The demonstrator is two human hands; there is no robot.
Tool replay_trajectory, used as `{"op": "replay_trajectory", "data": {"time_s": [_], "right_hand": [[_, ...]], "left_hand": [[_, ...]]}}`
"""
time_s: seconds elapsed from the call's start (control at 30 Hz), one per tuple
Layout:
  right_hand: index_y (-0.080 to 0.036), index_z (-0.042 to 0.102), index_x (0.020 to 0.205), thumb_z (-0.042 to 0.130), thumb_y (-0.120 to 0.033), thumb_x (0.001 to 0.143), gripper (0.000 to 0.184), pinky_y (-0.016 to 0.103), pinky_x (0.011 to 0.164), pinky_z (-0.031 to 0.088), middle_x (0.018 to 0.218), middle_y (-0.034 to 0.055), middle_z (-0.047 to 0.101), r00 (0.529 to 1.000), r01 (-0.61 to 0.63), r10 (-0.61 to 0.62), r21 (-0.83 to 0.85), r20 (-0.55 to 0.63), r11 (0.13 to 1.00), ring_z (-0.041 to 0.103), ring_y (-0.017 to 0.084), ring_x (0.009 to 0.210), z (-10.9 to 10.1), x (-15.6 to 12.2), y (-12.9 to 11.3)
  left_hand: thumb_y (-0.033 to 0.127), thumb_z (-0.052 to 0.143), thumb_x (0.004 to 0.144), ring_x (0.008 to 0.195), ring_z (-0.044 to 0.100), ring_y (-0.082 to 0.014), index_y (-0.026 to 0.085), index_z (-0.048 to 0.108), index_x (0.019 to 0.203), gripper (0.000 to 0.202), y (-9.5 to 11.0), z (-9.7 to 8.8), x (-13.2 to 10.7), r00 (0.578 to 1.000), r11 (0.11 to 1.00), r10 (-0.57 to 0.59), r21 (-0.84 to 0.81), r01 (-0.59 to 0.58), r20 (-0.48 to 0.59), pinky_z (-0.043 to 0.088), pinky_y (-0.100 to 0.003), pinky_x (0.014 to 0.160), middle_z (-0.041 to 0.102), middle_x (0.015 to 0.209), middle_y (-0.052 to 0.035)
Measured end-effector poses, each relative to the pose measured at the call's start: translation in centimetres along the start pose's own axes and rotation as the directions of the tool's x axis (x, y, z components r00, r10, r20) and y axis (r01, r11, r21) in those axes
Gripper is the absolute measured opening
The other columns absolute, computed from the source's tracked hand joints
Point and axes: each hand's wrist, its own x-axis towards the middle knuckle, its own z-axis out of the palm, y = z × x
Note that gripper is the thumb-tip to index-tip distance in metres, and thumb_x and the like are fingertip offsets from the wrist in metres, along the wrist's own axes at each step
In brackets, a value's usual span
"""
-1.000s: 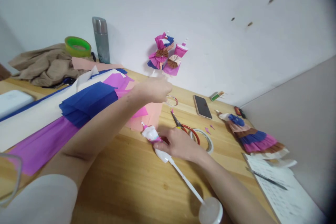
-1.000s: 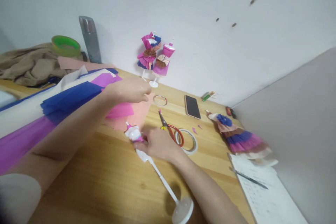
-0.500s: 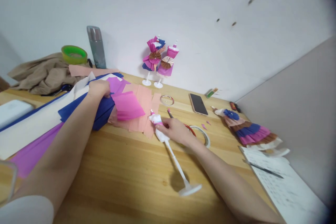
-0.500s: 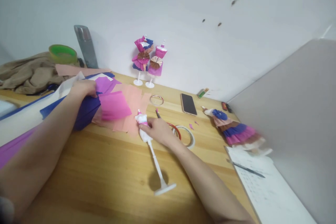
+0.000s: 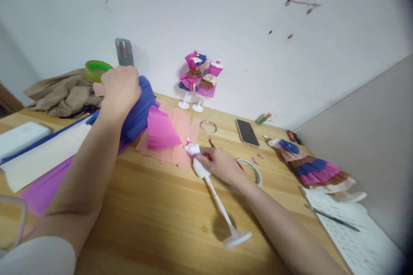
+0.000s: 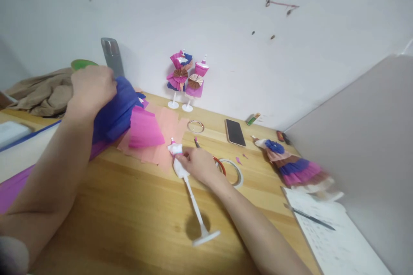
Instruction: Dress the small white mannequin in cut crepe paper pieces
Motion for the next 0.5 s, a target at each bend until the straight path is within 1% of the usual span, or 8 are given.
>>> {"op": "replay_trajectory", "data": {"time_s": [0.07,0.13,0.17,0.23,0.3,0.37,0.43,0.5], "right_hand": [[-0.018,0.068,0.081,0.048,-0.04,0.092,0.032,0.027,0.057,0.03,0.069,0.0052,0.066,1.0,-0.002,0.003,0.043,-0.02,0.999,0.055,0.016,0.061,0.1,0.0,0.2],[-0.017,0.069,0.084,0.049,-0.043,0.091,0.034,0.028,0.058,0.033,0.072,0.0067,0.067,0.999,0.015,-0.007,0.145,-0.053,0.989,0.056,0.018,0.063,0.3,0.1,0.6],[-0.015,0.07,0.09,0.051,-0.045,0.09,0.035,0.028,0.059,0.036,0.073,0.0072,0.068,0.996,0.034,-0.014,0.222,-0.088,0.974,0.057,0.018,0.064,0.5,0.2,0.9],[-0.013,0.068,0.108,0.056,-0.049,0.087,0.043,0.03,0.064,0.042,0.081,0.0083,0.069,0.982,0.104,-0.021,0.435,-0.19,0.894,0.059,0.019,0.069,0.8,0.4,1.4],[-0.015,0.06,0.125,0.063,-0.051,0.081,0.057,0.034,0.074,0.049,0.097,0.0097,0.07,0.962,0.205,-0.023,0.669,-0.271,0.714,0.064,0.022,0.083,1.2,0.7,1.7],[-0.02,0.06,0.125,0.069,-0.05,0.075,0.059,0.036,0.083,0.052,0.109,0.0085,0.071,0.958,0.259,-0.008,0.854,-0.286,0.452,0.066,0.024,0.096,1.5,1.1,2.0],[-0.024,0.067,0.11,0.074,-0.047,0.069,0.048,0.038,0.083,0.056,0.102,0.0055,0.074,0.97,0.232,0.023,0.951,-0.242,0.206,0.068,0.026,0.097,1.7,1.5,2.2],[-0.025,0.068,0.09,0.077,-0.043,0.064,0.033,0.039,0.079,0.059,0.084,0.0036,0.075,0.98,0.184,0.07,0.982,-0.186,0.041,0.071,0.027,0.09,1.8,1.9,2.5]], "left_hand": [[0.019,0.039,0.09,0.104,0.063,-0.0363,0.01,0.065,0.101,0.03,1.5,-1.3,-0.9,0.987,0.998,0.032,-0.054,-0.041,-0.156,0.049,-0.05,0.086,0.068,0.105,-0.019],[0.021,0.045,0.087,0.093,0.065,-0.0299,0.015,0.064,0.088,0.02,3.2,-1.5,-1.9,0.98,0.965,0.059,-0.239,-0.104,-0.192,0.049,-0.043,0.083,0.068,0.09,-0.0115],[0.02,0.048,0.086,0.086,0.064,-0.0247,0.017,0.061,0.081,0.014,4.2,-1.3,-2.4,0.976,0.909,0.123,-0.374,-0.184,-0.181,0.049,-0.038,0.08,0.066,0.082,-0.0078],[0.019,0.05,0.085,0.073,0.059,-0.0174,0.019,0.053,0.072,0.014,6.2,-0.2,-3.6,0.945,0.685,0.299,-0.66,-0.308,-0.131,0.047,-0.031,0.071,0.062,0.074,-0.0026],[0.018,0.049,0.086,0.07,0.057,-0.0149,0.02,0.047,0.068,0.018,8.3,1.0,-5.3,0.912,0.483,0.406,-0.831,-0.275,-0.066,0.046,-0.029,0.067,0.058,0.07,0.0001],[0.019,0.048,0.088,0.073,0.059,-0.0159,0.021,0.046,0.069,0.019,10.1,2.0,-7.1,0.874,0.361,0.485,-0.905,-0.225,-0.024,0.049,-0.031,0.072,0.06,0.073,0.0],[0.023,0.051,0.09,0.084,0.065,-0.0169,0.021,0.055,0.08,0.011,11.3,2.7,-8.7,0.813,0.299,0.582,-0.928,-0.222,-0.007,0.052,-0.031,0.081,0.069,0.084,-0.0004],[0.022,0.05,0.09,0.101,0.067,-0.0174,0.022,0.061,0.099,0.015,12.0,3.2,-9.8,0.758,0.264,0.652,-0.933,-0.243,-0.013,0.052,-0.03,0.092,0.073,0.106,-0.0015]]}}
